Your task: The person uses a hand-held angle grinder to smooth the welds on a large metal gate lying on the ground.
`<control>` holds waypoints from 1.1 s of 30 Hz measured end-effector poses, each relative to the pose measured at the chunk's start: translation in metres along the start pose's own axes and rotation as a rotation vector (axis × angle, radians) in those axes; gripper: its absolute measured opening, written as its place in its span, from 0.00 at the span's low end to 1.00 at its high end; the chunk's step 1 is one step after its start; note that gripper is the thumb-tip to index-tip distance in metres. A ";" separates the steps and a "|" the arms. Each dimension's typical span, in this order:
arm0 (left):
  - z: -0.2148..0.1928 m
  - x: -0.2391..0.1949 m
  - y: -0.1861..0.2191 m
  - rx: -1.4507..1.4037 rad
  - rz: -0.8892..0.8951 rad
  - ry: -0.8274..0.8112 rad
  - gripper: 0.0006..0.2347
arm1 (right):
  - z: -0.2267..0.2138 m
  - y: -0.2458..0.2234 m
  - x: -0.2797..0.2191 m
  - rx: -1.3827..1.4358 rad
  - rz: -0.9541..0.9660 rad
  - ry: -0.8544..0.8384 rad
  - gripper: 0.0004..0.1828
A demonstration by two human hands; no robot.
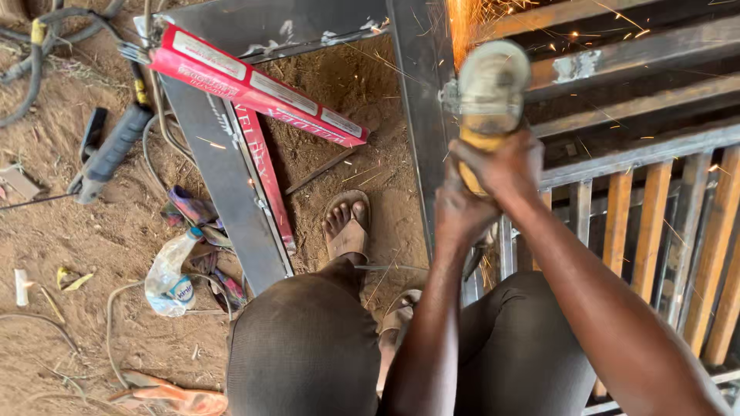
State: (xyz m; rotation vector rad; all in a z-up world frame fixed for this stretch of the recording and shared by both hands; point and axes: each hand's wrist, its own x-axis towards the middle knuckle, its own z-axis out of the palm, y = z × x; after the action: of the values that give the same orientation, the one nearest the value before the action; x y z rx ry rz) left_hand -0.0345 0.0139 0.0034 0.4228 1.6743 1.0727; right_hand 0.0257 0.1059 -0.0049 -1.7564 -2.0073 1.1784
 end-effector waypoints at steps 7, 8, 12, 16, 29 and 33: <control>-0.006 -0.009 0.007 -0.028 -0.133 0.060 0.39 | 0.005 0.003 0.001 -0.234 -0.080 -0.027 0.27; -0.005 -0.014 0.006 -0.025 -0.107 0.051 0.39 | 0.004 0.005 -0.004 -0.173 -0.026 -0.040 0.28; 0.001 -0.005 0.010 0.043 -0.036 0.023 0.43 | -0.005 0.002 0.002 -0.047 0.034 -0.036 0.30; 0.006 -0.013 0.002 0.036 -0.155 0.068 0.46 | -0.003 0.009 -0.003 -0.167 -0.060 -0.058 0.34; 0.002 0.000 0.005 0.047 -0.058 0.096 0.43 | 0.002 0.002 0.013 -0.115 -0.003 -0.087 0.28; 0.005 -0.002 0.002 0.104 -0.046 0.063 0.44 | -0.002 0.007 0.007 0.160 -0.035 -0.097 0.27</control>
State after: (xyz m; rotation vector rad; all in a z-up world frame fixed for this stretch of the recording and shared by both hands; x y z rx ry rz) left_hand -0.0298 0.0156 0.0058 0.4190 1.7934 0.9767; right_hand 0.0301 0.1128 -0.0102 -1.6109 -1.9272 1.3961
